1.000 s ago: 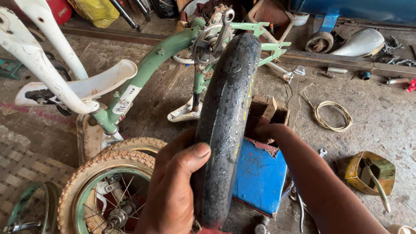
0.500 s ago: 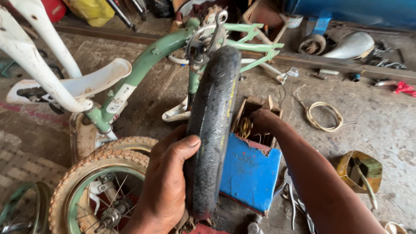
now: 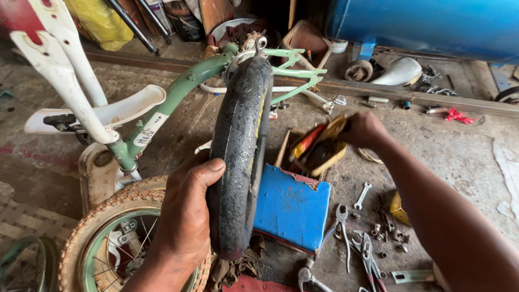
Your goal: The person cleans a bicycle inner tube with a cloth and then uses a piece of sandpaper to roughen the surface around a puncture.
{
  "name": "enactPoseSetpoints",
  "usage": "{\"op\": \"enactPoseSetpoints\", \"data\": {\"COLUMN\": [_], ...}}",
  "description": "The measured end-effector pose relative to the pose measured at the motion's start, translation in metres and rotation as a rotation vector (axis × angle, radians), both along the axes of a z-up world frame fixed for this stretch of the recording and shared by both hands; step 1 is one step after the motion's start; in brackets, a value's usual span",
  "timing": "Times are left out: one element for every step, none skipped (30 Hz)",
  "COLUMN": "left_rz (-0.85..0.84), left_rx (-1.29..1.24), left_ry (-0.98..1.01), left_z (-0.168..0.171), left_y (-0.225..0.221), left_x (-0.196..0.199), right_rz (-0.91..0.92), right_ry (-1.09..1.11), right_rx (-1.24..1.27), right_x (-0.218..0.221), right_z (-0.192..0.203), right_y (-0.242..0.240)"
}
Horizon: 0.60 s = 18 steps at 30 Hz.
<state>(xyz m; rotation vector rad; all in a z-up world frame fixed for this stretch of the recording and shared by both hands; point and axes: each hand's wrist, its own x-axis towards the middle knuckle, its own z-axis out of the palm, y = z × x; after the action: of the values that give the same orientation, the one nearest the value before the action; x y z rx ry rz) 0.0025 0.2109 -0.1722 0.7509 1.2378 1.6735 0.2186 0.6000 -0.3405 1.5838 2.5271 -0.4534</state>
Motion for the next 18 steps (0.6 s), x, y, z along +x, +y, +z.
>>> {"op": "enactPoseSetpoints", "data": {"left_rz": [-0.028, -0.032, 0.014, 0.061, 0.059, 0.064, 0.072, 0.074, 0.087, 0.101, 0.106, 0.088, 0.073, 0.081, 0.087, 0.092, 0.104, 0.118], "left_rx": [0.041, 0.046, 0.029, 0.013, 0.018, 0.018, 0.016, 0.017, 0.020, 0.024, 0.022, 0.038, 0.055, 0.055, 0.015, -0.023, -0.025, -0.031], "left_ry": [-0.010, -0.012, 0.081, 0.173, 0.170, 0.162, 0.154, 0.150, 0.152, 0.154, 0.158, 0.143, 0.128, 0.131, 0.113, 0.093, 0.097, 0.181], "left_z": [0.001, 0.003, 0.004, 0.006, 0.009, 0.012, 0.014, 0.015, 0.016, 0.017, 0.019, 0.020, 0.022, 0.023, 0.024, 0.025, 0.025, 0.025], "left_y": [-0.003, -0.005, -0.006, -0.006, -0.007, -0.007, -0.009, -0.011, -0.012, -0.014, -0.015, -0.017, -0.018, -0.019, -0.019, -0.019, -0.019, -0.019], "left_x": [0.000, 0.000, -0.001, -0.001, -0.001, -0.001, 0.000, 0.002, 0.002, 0.003, 0.003, 0.004, 0.004, 0.006, 0.007, 0.007, 0.008, 0.008], "right_rz": [-0.003, -0.019, -0.036, -0.031, -0.025, -0.027, 0.035, 0.098, 0.100, 0.294, 0.489, 0.495, 0.297, 0.098, 0.112, 0.172, 0.227, 0.238], "right_ry": [-0.002, 0.053, 0.107, 0.074, 0.043, 0.041, 0.130, 0.220, 0.219, 0.055, -0.104, -0.101, -0.114, -0.124, -0.122, 0.021, 0.165, 0.169], "right_rx": [0.004, -0.071, -0.149, -0.163, -0.174, -0.169, -0.275, -0.381, -0.384, -0.367, -0.342, -0.343, -0.321, -0.296, -0.295, -0.136, 0.021, 0.019], "right_x": [0.007, 0.013, 0.019, 0.020, 0.022, 0.029, 0.035, 0.038, 0.042, 0.050, 0.053, 0.054, 0.055, 0.054, 0.046, 0.036, 0.026, 0.014], "right_z": [-0.003, -0.009, -0.017, -0.027, -0.035, -0.045, -0.059, -0.071, -0.079, -0.084, -0.089, -0.093, -0.093, -0.091, -0.092, -0.093, -0.095, -0.100], "right_y": [-0.007, -0.019, -0.034, -0.047, -0.058, -0.068, -0.077, -0.078, -0.068, -0.052, -0.038, -0.025, -0.011, -0.001, 0.007, 0.014, 0.019, 0.022]}}
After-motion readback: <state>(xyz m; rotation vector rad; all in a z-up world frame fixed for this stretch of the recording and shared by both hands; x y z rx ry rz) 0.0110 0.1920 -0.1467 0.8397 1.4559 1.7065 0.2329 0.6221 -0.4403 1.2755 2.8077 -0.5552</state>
